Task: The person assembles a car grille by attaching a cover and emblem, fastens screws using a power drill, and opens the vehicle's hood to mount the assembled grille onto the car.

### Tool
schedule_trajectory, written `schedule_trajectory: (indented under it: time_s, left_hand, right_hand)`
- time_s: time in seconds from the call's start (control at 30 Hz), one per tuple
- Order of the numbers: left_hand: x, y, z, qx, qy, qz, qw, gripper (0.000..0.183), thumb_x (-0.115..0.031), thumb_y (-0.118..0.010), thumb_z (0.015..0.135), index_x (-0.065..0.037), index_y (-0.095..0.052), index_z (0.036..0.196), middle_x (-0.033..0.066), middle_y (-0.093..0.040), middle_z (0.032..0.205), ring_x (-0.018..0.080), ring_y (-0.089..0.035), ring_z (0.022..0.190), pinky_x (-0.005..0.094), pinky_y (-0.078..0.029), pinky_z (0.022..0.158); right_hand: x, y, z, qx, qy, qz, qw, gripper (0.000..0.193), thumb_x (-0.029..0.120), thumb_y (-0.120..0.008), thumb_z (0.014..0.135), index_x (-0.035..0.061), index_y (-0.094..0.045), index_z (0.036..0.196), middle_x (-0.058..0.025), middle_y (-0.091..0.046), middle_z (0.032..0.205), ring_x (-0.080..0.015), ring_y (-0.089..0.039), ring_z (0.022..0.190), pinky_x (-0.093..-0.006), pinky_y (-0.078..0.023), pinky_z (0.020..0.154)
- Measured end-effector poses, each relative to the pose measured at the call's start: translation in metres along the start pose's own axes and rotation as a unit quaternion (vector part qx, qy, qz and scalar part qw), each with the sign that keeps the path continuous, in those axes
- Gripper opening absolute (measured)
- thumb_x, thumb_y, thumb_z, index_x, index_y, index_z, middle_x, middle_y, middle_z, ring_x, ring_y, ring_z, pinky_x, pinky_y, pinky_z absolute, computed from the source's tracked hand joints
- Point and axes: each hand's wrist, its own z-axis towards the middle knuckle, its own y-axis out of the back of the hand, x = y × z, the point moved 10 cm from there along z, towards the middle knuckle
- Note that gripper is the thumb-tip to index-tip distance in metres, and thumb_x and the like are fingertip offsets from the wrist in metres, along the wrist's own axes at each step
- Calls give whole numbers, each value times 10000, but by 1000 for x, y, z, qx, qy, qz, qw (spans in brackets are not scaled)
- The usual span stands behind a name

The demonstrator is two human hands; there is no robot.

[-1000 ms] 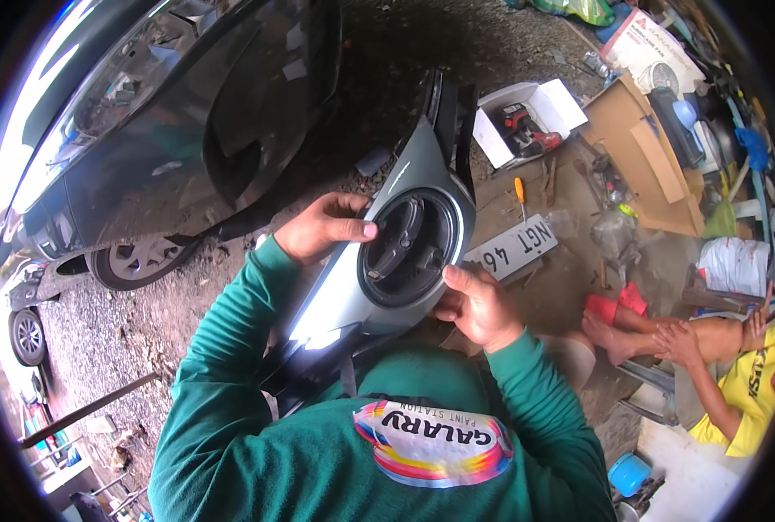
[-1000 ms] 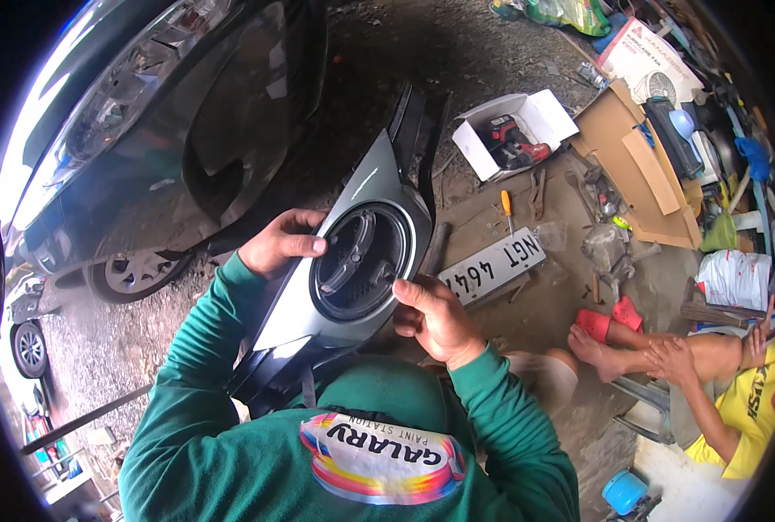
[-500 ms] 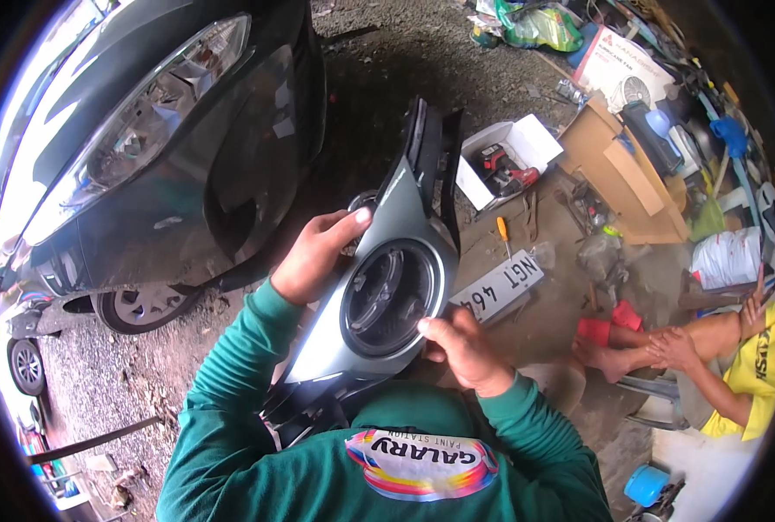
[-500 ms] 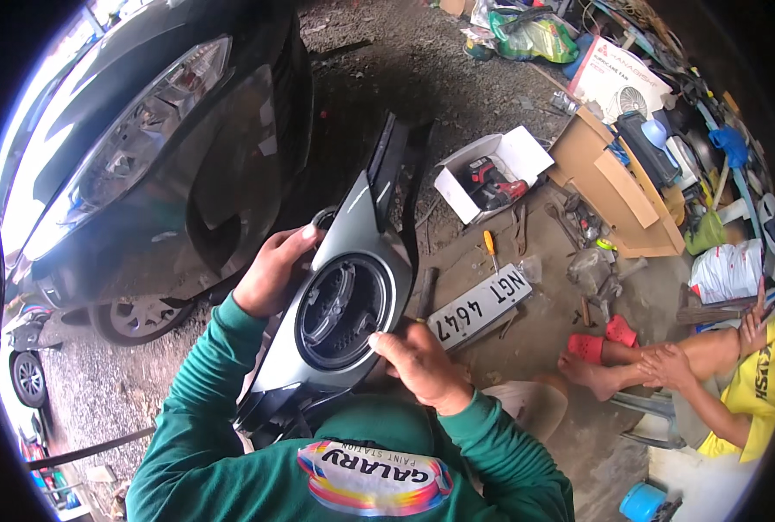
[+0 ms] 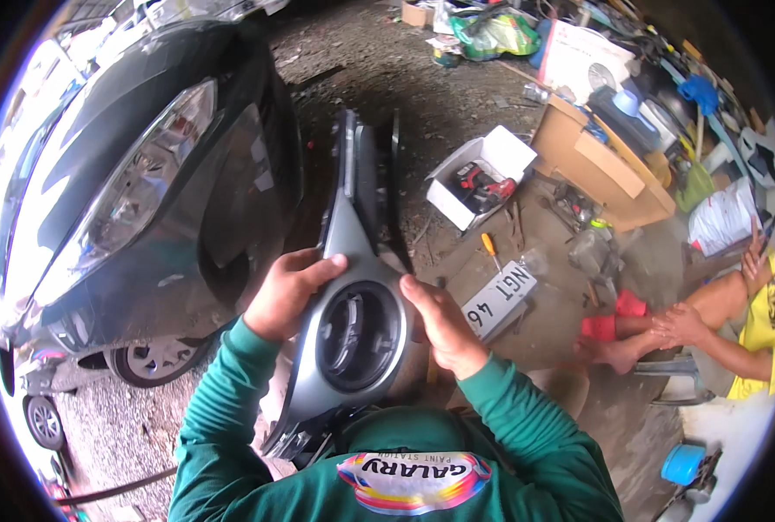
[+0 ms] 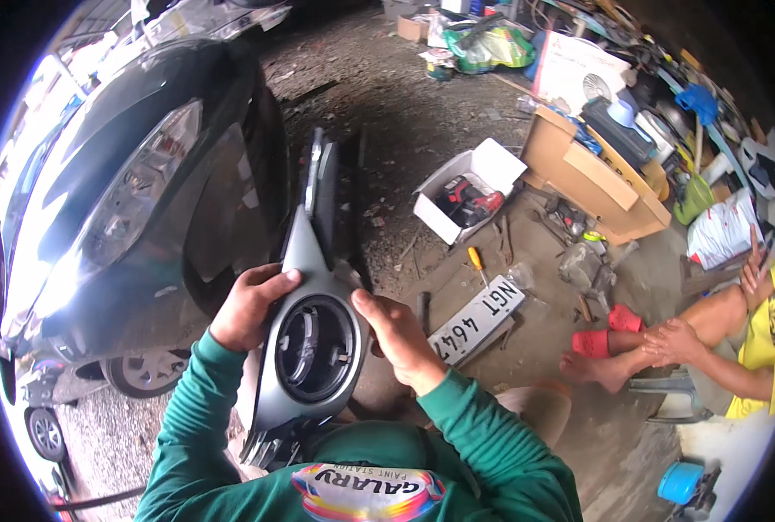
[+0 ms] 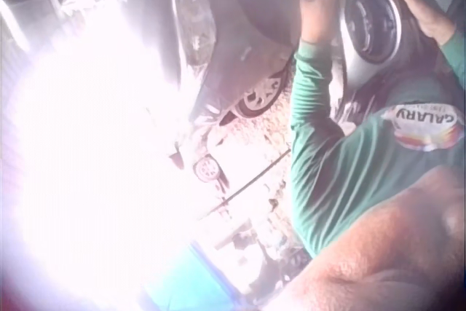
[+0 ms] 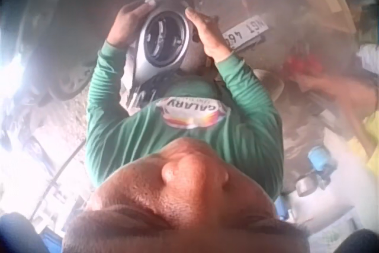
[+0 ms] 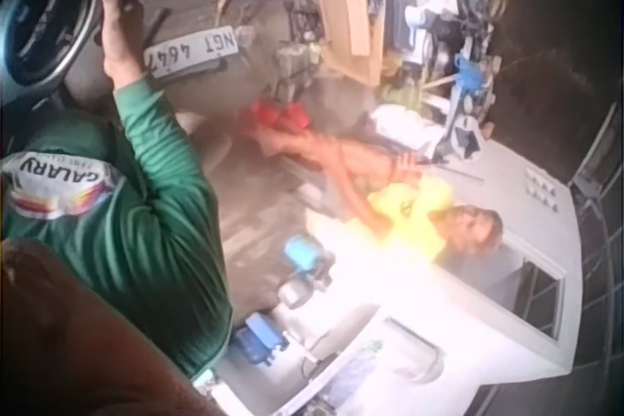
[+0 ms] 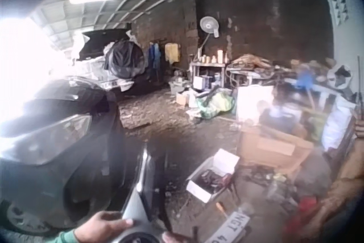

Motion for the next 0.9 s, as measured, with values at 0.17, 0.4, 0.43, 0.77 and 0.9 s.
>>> schedule_trajectory:
  time_s: [0.17,0.4,0.43,0.77,0.9]
  left_hand:
    - [-5,7,-6,25,-3,-38,999,510,-271,-720,1068,145,-628,1348,173,-761,1180,227,-764,1020,346,-616,928]
    - [-20,-6,-15,36,-35,0,999,503,-286,-700,1067,133,-640,1340,151,-762,1172,213,-749,1017,339,-601,941]
    - [-16,-6,-18,39,-29,-15,999,500,-290,-698,1066,127,-645,1337,146,-763,1169,207,-745,1010,337,-598,938]
    - [-1,20,-27,47,17,-104,993,499,-342,-721,1072,96,-681,1308,157,-786,1107,219,-779,926,346,-637,859]
    - [-10,12,-35,39,25,-78,996,540,-399,-687,1087,86,-671,1324,152,-774,1154,214,-771,970,344,-627,885]
  right_hand:
    - [-15,-3,18,15,-55,-100,993,593,579,-686,1061,1,-818,1073,-22,-740,974,-90,-605,910,-306,-497,827]
    - [2,239,125,-326,63,-129,934,456,541,-602,1095,133,-648,897,19,-526,750,-132,-510,644,-316,-405,518]
    - [4,253,134,-338,63,-89,935,395,493,-602,1104,114,-671,1016,16,-514,742,-130,-492,625,-335,-408,508]
    - [40,-19,16,91,42,-86,991,407,434,-757,1038,55,-733,1183,58,-666,974,-49,-569,822,-253,-472,687]
    - [56,-43,3,73,125,-190,971,351,286,-837,985,16,-699,1161,10,-705,943,-70,-616,831,-278,-517,716]
